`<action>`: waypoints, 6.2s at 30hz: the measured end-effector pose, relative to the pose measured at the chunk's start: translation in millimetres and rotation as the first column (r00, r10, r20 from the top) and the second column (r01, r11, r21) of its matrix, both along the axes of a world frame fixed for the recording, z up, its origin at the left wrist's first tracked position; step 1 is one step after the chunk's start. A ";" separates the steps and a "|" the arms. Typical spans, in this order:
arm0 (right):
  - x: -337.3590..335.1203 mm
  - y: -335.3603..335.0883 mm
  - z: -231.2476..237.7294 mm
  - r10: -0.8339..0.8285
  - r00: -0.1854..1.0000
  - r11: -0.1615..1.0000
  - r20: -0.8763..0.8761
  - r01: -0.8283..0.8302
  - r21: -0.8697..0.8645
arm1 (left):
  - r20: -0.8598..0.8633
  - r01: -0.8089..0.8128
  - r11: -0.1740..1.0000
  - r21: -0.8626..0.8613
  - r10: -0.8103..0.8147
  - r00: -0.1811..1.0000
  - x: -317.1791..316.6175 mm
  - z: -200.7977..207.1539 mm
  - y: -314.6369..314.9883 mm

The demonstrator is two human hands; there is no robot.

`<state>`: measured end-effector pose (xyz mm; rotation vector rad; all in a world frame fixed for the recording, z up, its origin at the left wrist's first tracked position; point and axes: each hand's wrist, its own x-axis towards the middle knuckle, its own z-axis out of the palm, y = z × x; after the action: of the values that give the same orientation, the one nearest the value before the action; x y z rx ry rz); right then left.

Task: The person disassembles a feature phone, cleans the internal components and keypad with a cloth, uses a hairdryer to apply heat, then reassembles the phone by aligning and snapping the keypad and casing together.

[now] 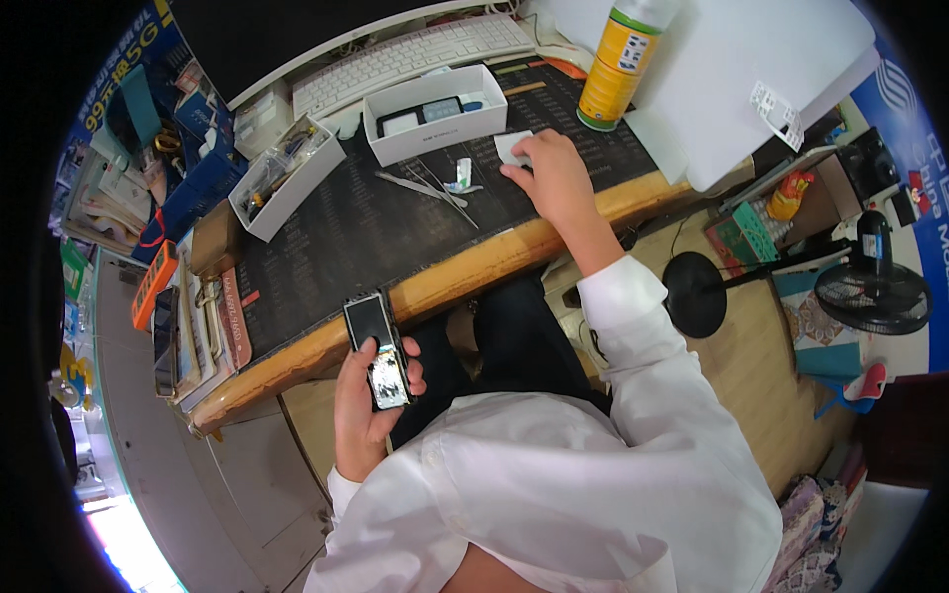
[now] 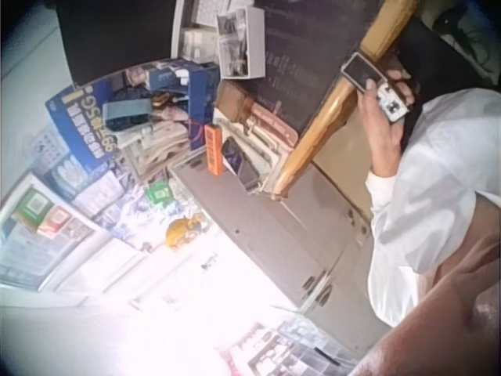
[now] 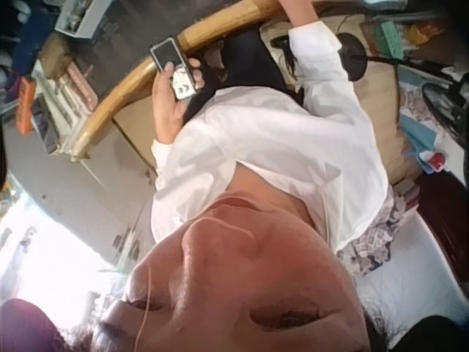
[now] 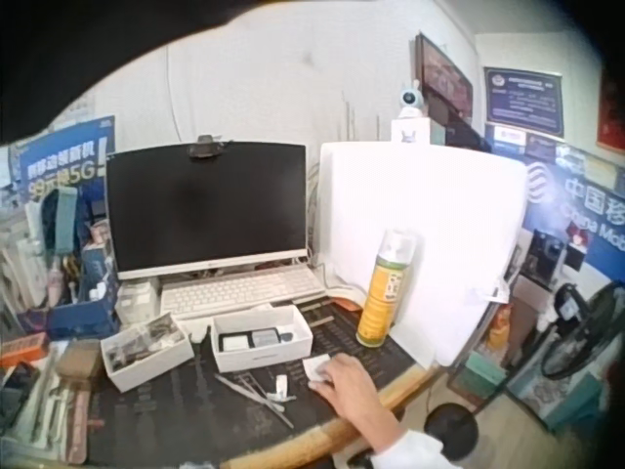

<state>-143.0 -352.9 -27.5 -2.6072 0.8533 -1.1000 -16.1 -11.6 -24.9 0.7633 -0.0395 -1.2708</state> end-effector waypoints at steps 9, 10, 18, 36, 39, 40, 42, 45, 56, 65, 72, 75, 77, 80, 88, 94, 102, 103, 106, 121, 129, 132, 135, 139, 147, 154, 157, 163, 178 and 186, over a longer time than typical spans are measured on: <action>11.9 86.1 37.6 0.208 0.951 0.916 0.231 -0.272 0.295 | -0.106 0.035 0.999 0.015 -0.034 0.994 -6.6 4.8 16.1; 12.5 107.4 37.4 0.319 0.930 0.891 0.184 -0.361 0.276 | -0.098 0.034 0.999 0.018 -0.032 0.995 -7.8 4.0 16.5; 25.5 170.4 29.5 0.829 0.552 0.557 -0.082 -0.805 0.205 | -0.117 0.015 1.000 0.006 -0.015 0.993 -8.4 -6.5 18.5; 222.0 -2.7 80.2 0.302 0.804 0.897 -0.512 -0.421 -0.133 | -0.242 0.005 0.979 -0.203 -0.055 0.969 4.7 -15.0 22.1; 275.4 -21.9 70.6 0.224 0.667 0.925 -0.710 -0.374 -0.059 | -0.256 -0.007 0.972 -0.237 -0.055 0.965 5.4 -15.1 21.9; 286.0 -25.4 66.1 0.209 0.641 0.932 -0.738 -0.360 -0.049 | -0.258 -0.013 0.970 -0.243 -0.052 0.965 5.7 -15.0 22.1; 301.8 -31.9 57.6 0.192 0.607 0.929 -0.771 -0.365 -0.055 | -0.283 -0.025 0.962 -0.273 -0.055 0.957 6.4 -16.0 22.2; 306.0 -46.8 45.3 0.219 0.656 0.900 -0.722 -0.422 -0.110 | -0.279 -0.021 0.957 -0.290 -0.063 0.958 7.1 -19.7 21.7; 181.7 39.0 94.6 0.533 0.830 0.832 -0.165 -0.550 -0.078 | -0.386 -0.052 0.932 -0.358 -0.097 0.917 7.0 -25.1 22.2; 45.0 168.2 41.5 0.782 0.544 0.522 -0.304 -0.838 -0.158 | -0.383 -0.107 0.957 -0.269 -0.004 0.924 4.5 -21.0 24.7; 31.5 188.8 35.7 0.750 0.563 0.582 -0.347 -0.811 -0.057 | -0.400 -0.151 0.971 -0.184 0.066 0.914 3.9 -18.0 25.1; 36.9 196.9 35.0 0.722 0.568 0.600 -0.396 -0.798 -0.050 | -0.350 -0.173 0.974 -0.148 0.112 0.930 2.2 -21.2 24.5; 42.3 196.2 37.7 0.697 0.576 0.589 -0.427 -0.800 -0.115 | -0.364 -0.178 0.976 -0.126 0.121 0.923 1.4 -23.0 24.0; 44.8 193.2 42.7 0.603 0.658 0.710 -0.450 -0.700 -0.073 | -0.331 -0.129 0.973 -0.189 0.061 0.942 1.5 -24.4 23.1; 49.2 202.2 37.4 0.603 0.635 0.675 -0.483 -0.729 -0.116 | -0.327 -0.187 0.971 -0.152 0.129 0.936 1.1 -20.2 19.5; 38.0 199.7 43.6 0.615 0.649 0.673 -0.448 -0.728 -0.132 | -0.376 -0.210 0.975 -0.066 0.171 0.911 0.9 -18.4 20.4; 41.4 194.7 38.7 0.566 0.690 0.725 -0.450 -0.677 -0.126 | -0.257 -0.111 0.974 -0.198 0.058 0.965 2.8 -20.4 21.4; 36.1 195.3 41.4 0.564 0.686 0.726 -0.459 -0.677 -0.121 | -0.273 -0.137 0.979 -0.148 0.093 0.957 1.7 -20.7 21.1; 25.6 202.4 44.0 0.605 0.653 0.696 -0.456 -0.711 -0.096 | -0.330 -0.159 0.982 -0.099 0.118 0.936 -0.8 -19.8 22.2; 36.1 197.9 35.4 0.610 0.703 0.733 -0.364 -0.676 -0.077 | -0.217 -0.079 0.993 -0.082 0.060 0.974 0.8 -19.7 21.6; 44.9 172.8 21.1 0.637 0.761 0.769 -0.125 -0.637 0.042 | -0.267 -0.096 0.983 -0.159 0.051 0.962 -0.3 -20.4 18.2; 43.1 180.8 24.9 0.699 0.694 0.702 -0.172 -0.712 -0.019 | -0.341 -0.148 0.980 -0.135 0.095 0.935 -1.0 -18.7 18.1; 40.7 188.7 29.9 0.798 0.559 0.571 -0.225 -0.821 -0.014 | -0.343 -0.153 0.987 -0.048 0.128 0.931 -1.1 -16.8 18.8; 34.3 157.1 39.4 0.715 0.628 0.640 -0.307 -0.765 -0.073 | -0.258 -0.104 0.986 -0.130 0.068 0.964 -0.8 -17.2 17.0; 38.2 53.7 62.7 0.026 0.956 0.921 -0.293 -0.137 -0.365 | -0.243 -0.081 0.983 -0.167 0.039 0.969 0.2 -15.7 17.4; 68.4 93.4 37.7 0.565 0.814 0.821 -0.134 -0.571 -0.003 | -0.252 -0.092 0.984 -0.151 0.052 0.966 -1.1 -14.9 17.3; 92.9 98.6 25.8 0.558 0.807 0.825 -0.193 -0.565 0.021 | -0.285 -0.081 0.982 -0.171 0.029 0.958 0.0 -17.5 18.0; 73.7 135.8 27.8 0.704 0.690 0.707 -0.167 -0.704 0.070 | -0.358 -0.084 0.957 -0.276 -0.021 0.934 3.7 -23.0 19.8; 51.6 177.0 35.6 0.786 0.486 0.510 -0.383 -0.859 -0.044 | -0.354 -0.137 0.973 -0.188 0.063 0.933 2.5 -26.0 21.2; 51.0 171.7 39.4 0.735 0.544 0.561 -0.405 -0.823 -0.088 | -0.375 -0.127 0.970 -0.206 0.042 0.926 2.9 -22.2 19.6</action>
<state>-92.0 -181.2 11.9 -2.8829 -0.5362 -0.5250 -13.2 8.1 -47.1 0.3171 0.1508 -1.2831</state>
